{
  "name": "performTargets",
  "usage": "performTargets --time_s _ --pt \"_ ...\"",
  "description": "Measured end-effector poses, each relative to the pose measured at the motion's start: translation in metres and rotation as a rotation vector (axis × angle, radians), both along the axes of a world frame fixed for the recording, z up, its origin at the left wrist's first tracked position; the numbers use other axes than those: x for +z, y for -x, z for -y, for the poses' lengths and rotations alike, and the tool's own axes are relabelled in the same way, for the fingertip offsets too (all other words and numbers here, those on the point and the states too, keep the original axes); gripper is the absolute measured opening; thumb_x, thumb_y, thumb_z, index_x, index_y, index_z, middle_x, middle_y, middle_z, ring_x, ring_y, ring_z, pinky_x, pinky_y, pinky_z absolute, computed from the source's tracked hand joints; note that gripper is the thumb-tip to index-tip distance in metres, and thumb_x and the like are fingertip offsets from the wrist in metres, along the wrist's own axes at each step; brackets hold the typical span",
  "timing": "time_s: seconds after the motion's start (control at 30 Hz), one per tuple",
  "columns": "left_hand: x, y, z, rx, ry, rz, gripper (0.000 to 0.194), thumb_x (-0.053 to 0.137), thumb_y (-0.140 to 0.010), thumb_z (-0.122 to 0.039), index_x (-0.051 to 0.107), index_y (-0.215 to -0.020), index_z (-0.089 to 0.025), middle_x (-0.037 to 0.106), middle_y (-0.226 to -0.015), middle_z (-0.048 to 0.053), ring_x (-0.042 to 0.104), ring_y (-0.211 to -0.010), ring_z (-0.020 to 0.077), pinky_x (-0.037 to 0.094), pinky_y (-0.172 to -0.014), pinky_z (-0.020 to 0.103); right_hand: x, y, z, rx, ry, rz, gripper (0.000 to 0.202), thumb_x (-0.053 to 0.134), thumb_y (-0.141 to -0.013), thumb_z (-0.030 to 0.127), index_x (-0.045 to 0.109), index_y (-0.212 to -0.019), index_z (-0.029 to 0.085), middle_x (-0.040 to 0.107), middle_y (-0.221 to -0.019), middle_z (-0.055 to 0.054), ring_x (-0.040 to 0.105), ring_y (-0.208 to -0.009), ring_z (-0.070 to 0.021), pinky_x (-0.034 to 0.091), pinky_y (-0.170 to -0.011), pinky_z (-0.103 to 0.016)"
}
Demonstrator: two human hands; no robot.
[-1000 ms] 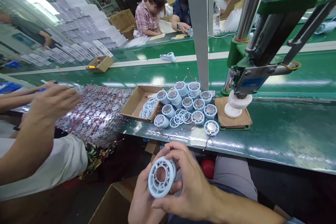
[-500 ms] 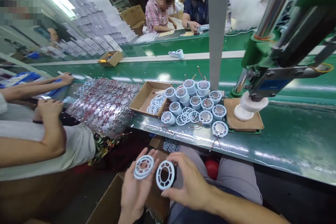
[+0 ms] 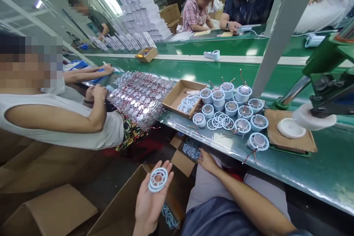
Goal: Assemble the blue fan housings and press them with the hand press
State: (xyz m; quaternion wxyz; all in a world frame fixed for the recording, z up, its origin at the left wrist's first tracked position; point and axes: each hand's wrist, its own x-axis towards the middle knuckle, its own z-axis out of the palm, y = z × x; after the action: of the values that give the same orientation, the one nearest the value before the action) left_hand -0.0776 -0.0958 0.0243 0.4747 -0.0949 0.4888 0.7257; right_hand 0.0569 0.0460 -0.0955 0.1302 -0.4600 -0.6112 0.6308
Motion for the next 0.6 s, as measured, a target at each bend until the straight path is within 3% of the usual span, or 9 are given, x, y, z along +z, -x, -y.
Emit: performTargets --time_s 0.1,0.2,0.3,0.43,0.6 --pt "-0.003 -0.015 -0.013 -0.176 -0.074 0.122 0.044 0.04 -0.1 -0.021 0.052 -0.141 -0.014 0.07 -0.125 0.019 0.065 -0.12 0.0288 0.053 -0.099 0.046 0.033 -0.038 0.015 -0.002 -0.091 -0.033 0.034 0.062 -0.09 0.019 0.059 -0.124 0.017 0.066 -0.113 -0.009 0.065 -0.103 -0.0216 0.055 -0.093 -0.042" --pt "0.006 -0.035 -0.031 -0.348 -0.143 0.227 0.045 0.038 -0.102 -0.032 0.055 -0.138 -0.01 0.067 -0.129 0.021 0.06 -0.125 0.0314 0.051 -0.1 0.048 0.08 -0.075 0.034 0.004 -0.261 -0.134 0.047 0.061 -0.086 0.019 0.054 -0.132 0.023 0.058 -0.132 -0.011 0.058 -0.12 -0.0234 0.054 -0.097 -0.039" --pt "0.021 -0.056 -0.047 -0.505 -0.229 0.299 0.047 0.043 -0.1 -0.043 0.067 -0.124 -0.01 0.067 -0.128 0.02 0.06 -0.124 0.0344 0.051 -0.098 0.048 0.119 -0.098 0.047 0.011 -0.546 -0.197 0.059 0.066 -0.084 0.022 0.048 -0.14 0.027 0.043 -0.148 -0.012 0.046 -0.136 -0.0281 0.047 -0.108 -0.044" --pt "0.042 -0.081 -0.057 -0.663 -0.314 0.349 0.045 0.058 -0.093 -0.047 0.071 -0.119 -0.014 0.07 -0.124 0.017 0.061 -0.121 0.037 0.047 -0.102 0.054 0.146 -0.109 0.05 -0.002 -0.699 -0.147 0.077 0.072 -0.079 0.022 0.037 -0.147 0.031 0.029 -0.155 -0.014 0.034 -0.145 -0.0342 0.044 -0.111 -0.051" --pt "0.062 -0.103 -0.061 -0.68 -0.316 0.367 0.042 0.062 -0.09 -0.044 0.071 -0.121 -0.017 0.072 -0.121 0.013 0.059 -0.123 0.0356 0.038 -0.11 0.056 0.163 -0.118 0.048 -0.057 -0.614 -0.128 0.074 0.072 -0.077 0.018 0.041 -0.142 0.034 0.026 -0.155 -0.013 0.041 -0.14 -0.0348 0.052 -0.103 -0.047"
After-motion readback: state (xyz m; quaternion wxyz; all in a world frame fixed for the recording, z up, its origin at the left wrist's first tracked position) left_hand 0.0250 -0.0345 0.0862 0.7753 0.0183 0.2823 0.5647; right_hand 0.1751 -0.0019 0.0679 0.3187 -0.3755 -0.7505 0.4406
